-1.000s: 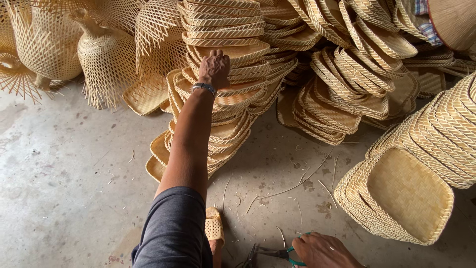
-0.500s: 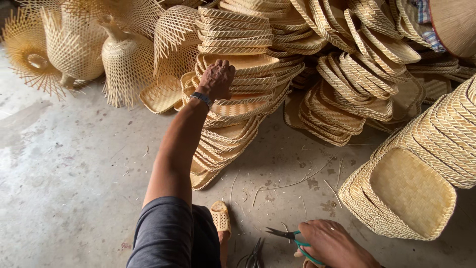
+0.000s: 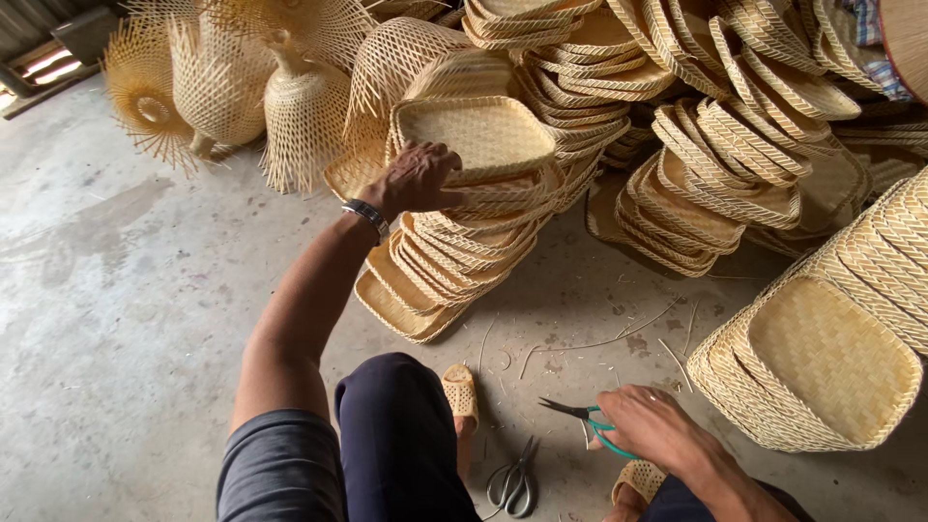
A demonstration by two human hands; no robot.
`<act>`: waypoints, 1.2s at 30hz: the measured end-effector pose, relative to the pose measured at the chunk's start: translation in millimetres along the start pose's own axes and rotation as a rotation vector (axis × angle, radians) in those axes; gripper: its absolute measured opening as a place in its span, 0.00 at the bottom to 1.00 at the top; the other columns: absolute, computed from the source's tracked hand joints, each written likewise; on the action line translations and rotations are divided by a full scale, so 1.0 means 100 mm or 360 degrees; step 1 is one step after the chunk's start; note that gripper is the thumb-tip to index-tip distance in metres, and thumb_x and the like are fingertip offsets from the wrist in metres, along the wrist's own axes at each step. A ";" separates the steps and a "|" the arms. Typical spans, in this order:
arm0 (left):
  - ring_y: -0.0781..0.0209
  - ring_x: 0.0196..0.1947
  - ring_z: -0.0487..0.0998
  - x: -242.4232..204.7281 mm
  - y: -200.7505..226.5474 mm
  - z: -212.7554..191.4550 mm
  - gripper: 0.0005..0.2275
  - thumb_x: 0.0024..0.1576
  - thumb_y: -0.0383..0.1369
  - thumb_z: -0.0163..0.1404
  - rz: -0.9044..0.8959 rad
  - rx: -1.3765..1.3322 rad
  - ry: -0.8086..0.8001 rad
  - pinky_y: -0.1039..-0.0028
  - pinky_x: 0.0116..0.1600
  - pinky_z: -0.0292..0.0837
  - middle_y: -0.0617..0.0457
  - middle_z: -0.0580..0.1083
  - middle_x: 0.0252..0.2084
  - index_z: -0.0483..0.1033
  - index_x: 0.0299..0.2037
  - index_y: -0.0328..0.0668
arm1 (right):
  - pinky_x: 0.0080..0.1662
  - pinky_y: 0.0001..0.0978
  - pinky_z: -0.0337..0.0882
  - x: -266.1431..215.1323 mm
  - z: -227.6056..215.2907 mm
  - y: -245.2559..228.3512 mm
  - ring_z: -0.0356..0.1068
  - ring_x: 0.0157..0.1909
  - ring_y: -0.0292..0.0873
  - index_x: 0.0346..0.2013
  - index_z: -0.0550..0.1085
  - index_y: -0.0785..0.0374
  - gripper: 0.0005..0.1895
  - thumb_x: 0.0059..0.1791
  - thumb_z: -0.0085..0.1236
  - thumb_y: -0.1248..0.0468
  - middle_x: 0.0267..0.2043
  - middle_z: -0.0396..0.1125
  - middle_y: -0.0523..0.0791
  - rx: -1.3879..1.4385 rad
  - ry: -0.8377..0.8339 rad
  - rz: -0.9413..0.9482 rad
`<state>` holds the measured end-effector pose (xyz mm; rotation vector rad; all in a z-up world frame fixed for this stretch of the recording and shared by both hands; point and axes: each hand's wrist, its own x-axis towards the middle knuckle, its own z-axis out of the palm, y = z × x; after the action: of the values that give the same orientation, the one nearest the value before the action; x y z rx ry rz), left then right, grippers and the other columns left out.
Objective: The person trims the edges of woven bamboo trays using scissors, handling each tray one at a time and rotating them to reach all sides before placing them back into stacks.
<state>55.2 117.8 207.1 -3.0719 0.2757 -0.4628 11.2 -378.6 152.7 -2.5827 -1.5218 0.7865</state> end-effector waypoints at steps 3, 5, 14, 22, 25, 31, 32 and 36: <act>0.55 0.36 0.70 -0.09 0.00 0.21 0.23 0.53 0.56 0.61 -0.0065 -0.0154 0.0038 0.61 0.47 0.67 0.49 0.74 0.36 0.80 0.42 0.43 | 0.40 0.44 0.73 0.06 0.06 -0.02 0.73 0.31 0.47 0.28 0.74 0.65 0.24 0.42 0.71 0.47 0.24 0.70 0.48 -0.0038 -0.0125 0.0118; 0.62 0.35 0.70 -0.08 0.04 0.30 0.19 0.60 0.53 0.57 0.0033 -0.0360 0.0272 0.63 0.48 0.69 0.53 0.75 0.37 0.80 0.39 0.43 | 0.38 0.41 0.72 0.08 0.07 -0.01 0.71 0.28 0.42 0.28 0.75 0.64 0.23 0.43 0.69 0.46 0.22 0.70 0.44 -0.0012 -0.0174 0.0216; 0.60 0.36 0.65 -0.21 1.36 -0.03 0.05 0.63 0.28 0.50 0.0110 -0.0168 0.0802 0.70 0.40 0.65 0.53 0.67 0.33 0.81 0.38 0.43 | 0.29 0.36 0.69 -0.06 -0.36 0.25 0.71 0.24 0.44 0.34 0.75 0.65 0.19 0.49 0.64 0.50 0.22 0.71 0.50 0.0733 0.0679 0.0808; 0.53 0.44 0.70 -0.69 2.44 -0.31 0.15 0.55 0.29 0.53 0.0713 -0.0128 0.0810 0.59 0.55 0.71 0.49 0.69 0.41 0.76 0.52 0.34 | 0.38 0.29 0.74 -0.22 -0.55 0.64 0.72 0.34 0.37 0.36 0.72 0.67 0.19 0.56 0.58 0.52 0.35 0.72 0.45 0.2326 0.1984 -0.0104; 0.52 0.48 0.72 -0.72 2.54 -0.28 0.15 0.55 0.29 0.53 0.0841 -0.0178 0.0905 0.58 0.60 0.70 0.48 0.71 0.46 0.76 0.52 0.34 | 0.33 0.26 0.65 -0.30 -0.57 0.72 0.66 0.31 0.34 0.38 0.75 0.67 0.16 0.57 0.58 0.54 0.32 0.68 0.43 0.2383 0.2046 -0.0206; 0.54 0.49 0.71 -0.71 2.50 -0.06 0.16 0.58 0.31 0.55 0.0791 -0.0190 0.0696 0.55 0.64 0.68 0.50 0.70 0.47 0.79 0.56 0.36 | 0.36 0.21 0.59 -0.34 -0.50 0.79 0.59 0.32 0.28 0.40 0.74 0.67 0.08 0.56 0.63 0.65 0.33 0.65 0.37 0.2145 0.2201 -0.0277; 0.54 0.48 0.70 -0.70 2.49 -0.03 0.17 0.60 0.32 0.55 0.0750 -0.0201 0.0593 0.54 0.65 0.68 0.52 0.69 0.45 0.80 0.59 0.37 | 0.35 0.21 0.58 -0.33 -0.47 0.80 0.58 0.31 0.27 0.40 0.74 0.67 0.07 0.56 0.63 0.65 0.33 0.65 0.36 0.2110 0.2236 -0.0270; 0.51 0.58 0.68 -0.56 2.54 0.06 0.19 0.58 0.41 0.54 0.0405 -0.0237 0.0880 0.49 0.70 0.61 0.46 0.70 0.53 0.73 0.59 0.50 | 0.33 0.20 0.53 -0.32 -0.40 0.87 0.53 0.30 0.26 0.38 0.73 0.67 0.08 0.57 0.64 0.67 0.31 0.61 0.35 0.1962 0.2408 -0.0198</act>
<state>-39.4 -122.4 172.3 -2.9094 0.7265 -1.3163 86.5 -441.7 176.4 -1.2801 -0.3724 -0.2968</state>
